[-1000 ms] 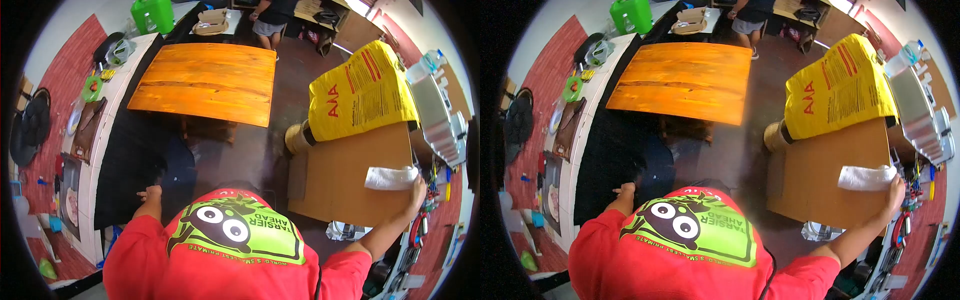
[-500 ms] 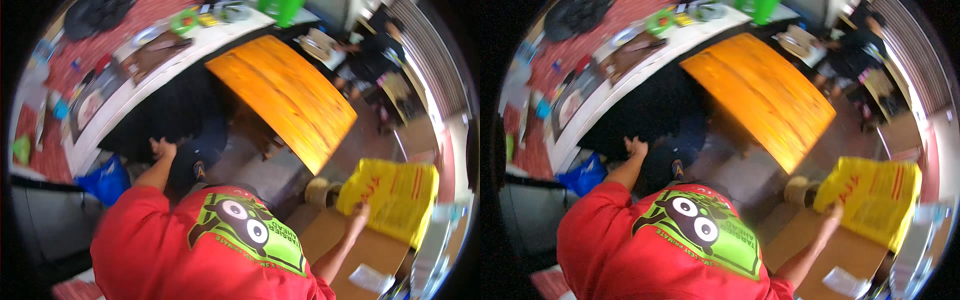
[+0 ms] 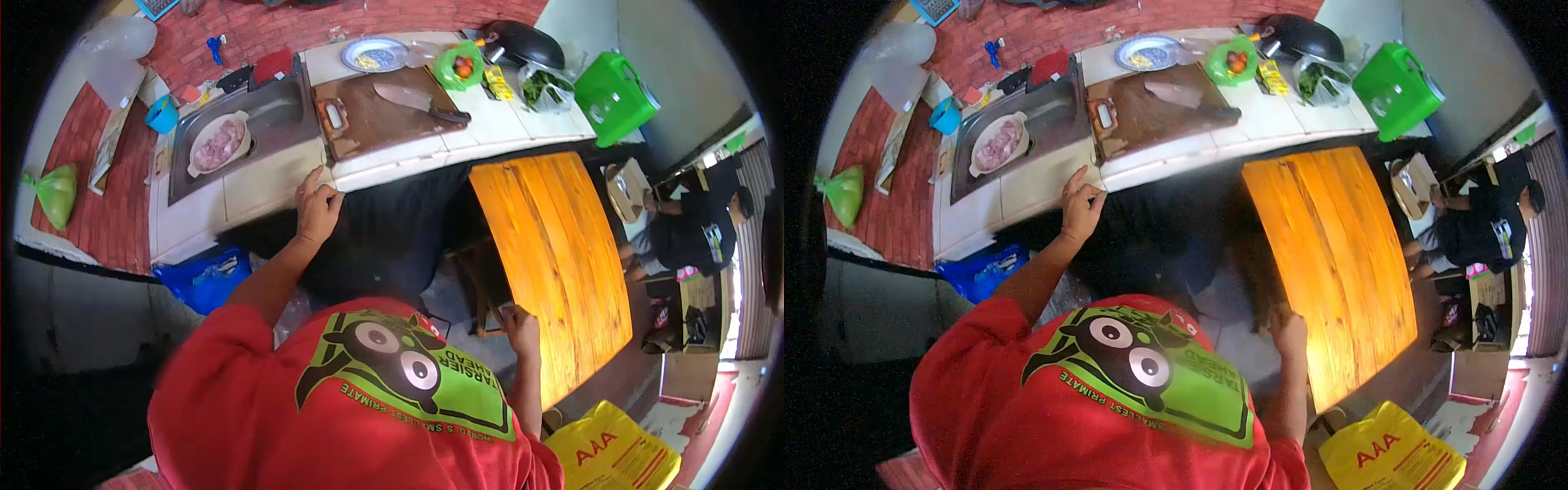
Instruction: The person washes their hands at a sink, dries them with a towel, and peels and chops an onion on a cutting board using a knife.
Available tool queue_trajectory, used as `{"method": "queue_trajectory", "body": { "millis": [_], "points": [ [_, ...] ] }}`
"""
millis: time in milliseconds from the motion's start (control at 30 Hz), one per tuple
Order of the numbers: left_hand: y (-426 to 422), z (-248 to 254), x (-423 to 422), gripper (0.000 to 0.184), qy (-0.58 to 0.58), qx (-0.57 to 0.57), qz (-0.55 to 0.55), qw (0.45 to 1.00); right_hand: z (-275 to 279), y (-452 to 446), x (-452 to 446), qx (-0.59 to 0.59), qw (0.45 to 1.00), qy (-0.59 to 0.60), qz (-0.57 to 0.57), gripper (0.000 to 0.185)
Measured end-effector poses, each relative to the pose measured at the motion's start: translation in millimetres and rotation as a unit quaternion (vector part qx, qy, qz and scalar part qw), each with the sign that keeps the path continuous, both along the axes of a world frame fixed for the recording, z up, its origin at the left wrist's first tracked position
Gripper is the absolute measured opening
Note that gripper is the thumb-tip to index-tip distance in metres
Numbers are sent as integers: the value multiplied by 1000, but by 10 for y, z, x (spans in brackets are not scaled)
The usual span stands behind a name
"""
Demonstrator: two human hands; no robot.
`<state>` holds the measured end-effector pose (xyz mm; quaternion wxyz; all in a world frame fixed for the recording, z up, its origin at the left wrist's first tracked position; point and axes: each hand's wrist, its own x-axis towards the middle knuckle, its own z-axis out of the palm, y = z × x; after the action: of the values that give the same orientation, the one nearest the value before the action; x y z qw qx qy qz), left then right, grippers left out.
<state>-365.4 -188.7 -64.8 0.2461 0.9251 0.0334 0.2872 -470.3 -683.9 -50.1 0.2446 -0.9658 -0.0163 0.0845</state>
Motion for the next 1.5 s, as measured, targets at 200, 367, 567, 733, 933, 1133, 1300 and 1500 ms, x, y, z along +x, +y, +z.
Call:
{"method": "queue_trajectory", "body": {
  "millis": [200,367,567,733,933,1133,1300,1500],
  "points": [
    [173,156,813,32,103,32,16,994,189,995,1340,135,989,-43,52,17],
    [168,23,1197,51,223,103,16,969,392,1423,2666,256,962,-14,94,16],
    [227,-182,1315,54,233,164,52,957,339,1831,5055,231,951,-185,88,18],
    [69,-36,1464,48,308,148,101,934,-65,2286,6639,53,932,-332,137,27],
    [-18,240,1768,30,276,87,106,951,-147,2576,7100,-83,971,-195,106,56],
    [-155,339,2409,21,169,63,116,977,-226,2623,7288,-92,983,-147,58,61],
    [-322,380,2892,22,78,56,49,994,-469,2645,7638,-80,977,-182,72,59],
    [-594,527,3150,19,90,49,29,994,-59,2507,7416,-46,988,-108,105,62]
  ]
}}
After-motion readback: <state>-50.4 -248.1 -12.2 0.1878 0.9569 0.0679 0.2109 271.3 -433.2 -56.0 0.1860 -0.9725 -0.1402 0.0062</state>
